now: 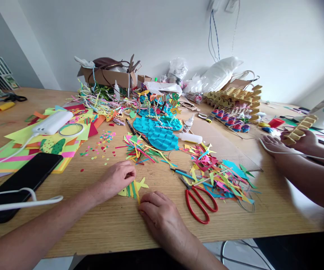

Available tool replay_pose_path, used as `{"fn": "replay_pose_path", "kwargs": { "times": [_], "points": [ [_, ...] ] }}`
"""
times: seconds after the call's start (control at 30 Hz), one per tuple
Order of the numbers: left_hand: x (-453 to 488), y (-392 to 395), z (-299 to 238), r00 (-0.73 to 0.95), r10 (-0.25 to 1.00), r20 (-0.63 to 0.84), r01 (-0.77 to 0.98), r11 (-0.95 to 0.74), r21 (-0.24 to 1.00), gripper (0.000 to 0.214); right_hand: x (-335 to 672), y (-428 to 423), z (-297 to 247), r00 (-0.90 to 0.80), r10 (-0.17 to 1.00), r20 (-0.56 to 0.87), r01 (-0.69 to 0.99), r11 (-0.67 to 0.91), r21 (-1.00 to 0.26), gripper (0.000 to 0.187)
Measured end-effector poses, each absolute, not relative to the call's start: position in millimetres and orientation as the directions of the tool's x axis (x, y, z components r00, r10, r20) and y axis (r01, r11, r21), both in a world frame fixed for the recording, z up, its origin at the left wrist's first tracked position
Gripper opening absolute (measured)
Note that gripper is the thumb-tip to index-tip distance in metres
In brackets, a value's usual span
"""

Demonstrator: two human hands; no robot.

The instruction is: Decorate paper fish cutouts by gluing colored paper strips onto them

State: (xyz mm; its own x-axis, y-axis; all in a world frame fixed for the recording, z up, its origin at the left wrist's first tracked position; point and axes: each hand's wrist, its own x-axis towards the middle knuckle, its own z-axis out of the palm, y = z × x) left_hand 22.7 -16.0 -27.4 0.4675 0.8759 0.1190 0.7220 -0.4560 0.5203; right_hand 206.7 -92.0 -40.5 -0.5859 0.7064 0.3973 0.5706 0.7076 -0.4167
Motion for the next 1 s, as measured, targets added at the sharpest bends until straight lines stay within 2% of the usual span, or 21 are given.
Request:
{"fn": "replay_pose_path", "kwargs": {
  "times": [0.3, 0.57, 0.73, 0.87, 0.93, 1.0],
  "points": [
    [24.0, -16.9, -26.5, 0.469, 0.874, 0.122, 0.726, -0.461, 0.511, 0.015, 206.6, -91.7, -40.9, -0.583, 0.707, 0.401, 0.574, 0.707, -0.412, 0.02],
    [24.7, -15.7, -29.3, 0.477, 0.869, 0.135, 0.727, -0.476, 0.495, 0.015, 206.2, -94.6, -37.7, -0.584, 0.725, 0.365, 0.578, 0.687, -0.439, 0.014],
    [25.3, -12.5, -28.3, 0.476, 0.866, 0.153, 0.73, -0.486, 0.481, 0.019, 210.9, -104.8, -27.5, -0.614, 0.74, 0.275, 0.564, 0.654, -0.503, 0.006],
    [18.6, -15.7, -17.9, 0.45, 0.871, 0.198, 0.735, -0.487, 0.471, 0.024, 221.7, -110.5, -8.8, -0.631, 0.747, 0.209, 0.53, 0.612, -0.586, 0.01],
    [15.7, -26.9, -11.6, 0.466, 0.856, 0.222, 0.734, -0.515, 0.444, 0.028, 227.6, -106.8, -0.8, -0.584, 0.782, 0.216, 0.525, 0.567, -0.634, 0.009],
    [15.9, -45.0, -8.0, 0.529, 0.816, 0.233, 0.736, -0.578, 0.353, 0.03, 231.5, -98.1, 4.2, -0.52, 0.822, 0.232, 0.543, 0.528, -0.653, 0.014]
  ]
}}
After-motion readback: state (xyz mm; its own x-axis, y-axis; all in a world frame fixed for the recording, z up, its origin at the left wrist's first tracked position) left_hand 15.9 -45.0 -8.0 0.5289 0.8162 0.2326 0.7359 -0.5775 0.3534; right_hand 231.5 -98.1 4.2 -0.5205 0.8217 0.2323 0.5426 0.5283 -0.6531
